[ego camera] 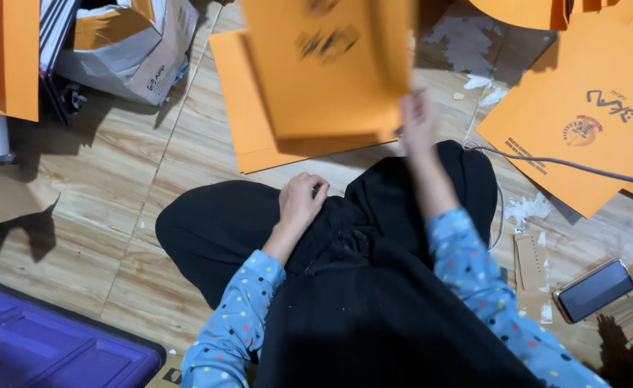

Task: Folding yellow paper envelopes and creasing the edges using a small tool.

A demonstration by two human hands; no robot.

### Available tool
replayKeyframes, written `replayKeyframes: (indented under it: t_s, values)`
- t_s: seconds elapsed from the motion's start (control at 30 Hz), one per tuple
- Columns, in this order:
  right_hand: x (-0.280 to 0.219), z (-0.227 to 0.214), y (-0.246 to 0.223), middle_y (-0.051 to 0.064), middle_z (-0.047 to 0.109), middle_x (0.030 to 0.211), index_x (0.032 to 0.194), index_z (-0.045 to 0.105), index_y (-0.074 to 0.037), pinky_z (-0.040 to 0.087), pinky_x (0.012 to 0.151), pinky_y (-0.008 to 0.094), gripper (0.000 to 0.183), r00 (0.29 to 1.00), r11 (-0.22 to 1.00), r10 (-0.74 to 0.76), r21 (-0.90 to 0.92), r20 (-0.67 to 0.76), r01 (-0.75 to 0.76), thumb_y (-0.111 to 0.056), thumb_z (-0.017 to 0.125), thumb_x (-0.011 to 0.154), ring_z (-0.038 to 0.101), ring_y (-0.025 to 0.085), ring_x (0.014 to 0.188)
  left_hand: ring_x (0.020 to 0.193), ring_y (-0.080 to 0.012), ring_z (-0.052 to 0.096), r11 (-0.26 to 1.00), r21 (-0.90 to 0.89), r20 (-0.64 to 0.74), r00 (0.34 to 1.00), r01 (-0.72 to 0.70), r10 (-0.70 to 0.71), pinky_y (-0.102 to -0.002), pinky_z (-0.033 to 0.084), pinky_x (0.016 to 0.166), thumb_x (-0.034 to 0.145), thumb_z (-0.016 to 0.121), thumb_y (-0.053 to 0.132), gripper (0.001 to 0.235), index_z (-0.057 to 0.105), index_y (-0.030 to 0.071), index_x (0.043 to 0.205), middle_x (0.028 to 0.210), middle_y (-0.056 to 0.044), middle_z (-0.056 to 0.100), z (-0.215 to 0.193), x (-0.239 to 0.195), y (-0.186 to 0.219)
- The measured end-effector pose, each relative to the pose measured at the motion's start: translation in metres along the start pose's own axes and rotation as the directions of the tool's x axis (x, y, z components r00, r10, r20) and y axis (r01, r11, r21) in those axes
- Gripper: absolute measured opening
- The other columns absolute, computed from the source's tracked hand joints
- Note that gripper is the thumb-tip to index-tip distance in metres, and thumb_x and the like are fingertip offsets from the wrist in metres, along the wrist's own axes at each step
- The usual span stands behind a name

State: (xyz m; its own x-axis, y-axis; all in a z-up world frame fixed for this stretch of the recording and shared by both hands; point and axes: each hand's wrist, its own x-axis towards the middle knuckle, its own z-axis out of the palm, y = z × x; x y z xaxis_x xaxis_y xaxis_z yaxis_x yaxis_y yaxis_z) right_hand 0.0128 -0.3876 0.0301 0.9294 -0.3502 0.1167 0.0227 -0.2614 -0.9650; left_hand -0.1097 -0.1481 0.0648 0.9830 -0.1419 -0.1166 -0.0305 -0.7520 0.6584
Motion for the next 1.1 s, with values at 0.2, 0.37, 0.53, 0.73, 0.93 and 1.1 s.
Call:
replayKeyframes:
  t_s: [0.2,0.37,0.53,0.73,0.93,1.1]
  values:
    - [0.112,-0.092,-0.004,-0.006,0.065,0.097,0.108,0.06,-0.015,0.037,0.031,0.014,0.026,0.976,0.962,0.201,0.204,-0.08,-0.182,-0.004,0.049,0.087,0.051,0.002,0.054,0.088,-0.0303,0.052,0.958,0.283,0.015,0.999,-0.052,0.049,-0.043,0.042,0.074,0.078,0.063,0.026,0.027,0.061,0.011,0.099,0.095,-0.01,0.055,0.007,0.036,-0.024]
    - [0.163,-0.148,0.016,-0.002,0.055,0.071,0.105,0.06,-0.016,0.023,0.036,0.014,0.025,0.7,0.655,0.709,0.447,-0.086,-0.609,-0.004,0.053,0.084,0.033,0.001,0.039,0.098,-0.0313,0.046,0.882,0.465,0.025,0.997,-0.074,0.071,-0.044,0.039,0.078,0.069,0.07,0.032,0.047,0.052,0.011,0.106,0.109,-0.011,0.047,0.003,0.065,-0.043]
    - [0.182,-0.169,-0.007,0.006,0.06,0.059,0.08,0.064,-0.004,0.03,0.031,0.013,0.015,0.572,0.397,0.808,0.848,-0.142,-0.351,-0.005,0.058,0.093,0.045,0.007,0.038,0.099,-0.0314,0.041,0.765,0.638,0.063,0.996,-0.086,0.06,-0.047,0.04,0.076,0.057,0.077,0.039,0.069,0.044,0.011,0.111,0.113,-0.009,0.042,0.015,0.084,-0.067]
    - [0.184,-0.131,0.06,0.016,0.034,0.138,0.138,0.021,0.004,0.052,0.071,0.045,0.082,0.673,0.506,0.696,0.837,-0.252,-0.21,-0.02,0.055,0.067,0.059,0.028,0.067,0.077,-0.0269,0.049,0.711,0.687,-0.015,0.976,-0.147,0.216,-0.038,0.048,0.047,0.05,0.082,0.033,0.06,0.048,0.01,0.093,0.092,-0.008,0.046,0.035,0.098,-0.097]
    - [0.044,0.005,0.03,-0.002,0.061,0.092,0.089,0.055,-0.016,0.044,0.078,0.024,0.039,0.976,0.992,0.058,-0.121,0.212,-0.032,0.01,0.048,0.061,0.058,0.012,0.087,0.068,-0.0318,0.057,0.794,0.557,0.137,0.969,-0.246,0.204,-0.044,0.051,0.052,0.06,0.078,0.024,0.036,0.059,0.005,0.083,0.085,-0.012,0.051,0.027,0.105,-0.11]
    - [-0.018,0.06,0.022,0.003,0.058,0.093,0.094,0.062,-0.014,0.046,0.071,0.034,0.023,0.553,0.648,-0.32,-0.247,0.769,0.72,-0.036,0.06,0.085,0.056,0.024,0.089,0.073,-0.0321,0.062,0.844,0.443,0.151,0.953,-0.302,0.262,-0.041,0.054,0.06,0.076,0.062,0.018,0.013,0.061,0.007,0.082,0.083,-0.009,0.055,0.02,0.099,-0.113]
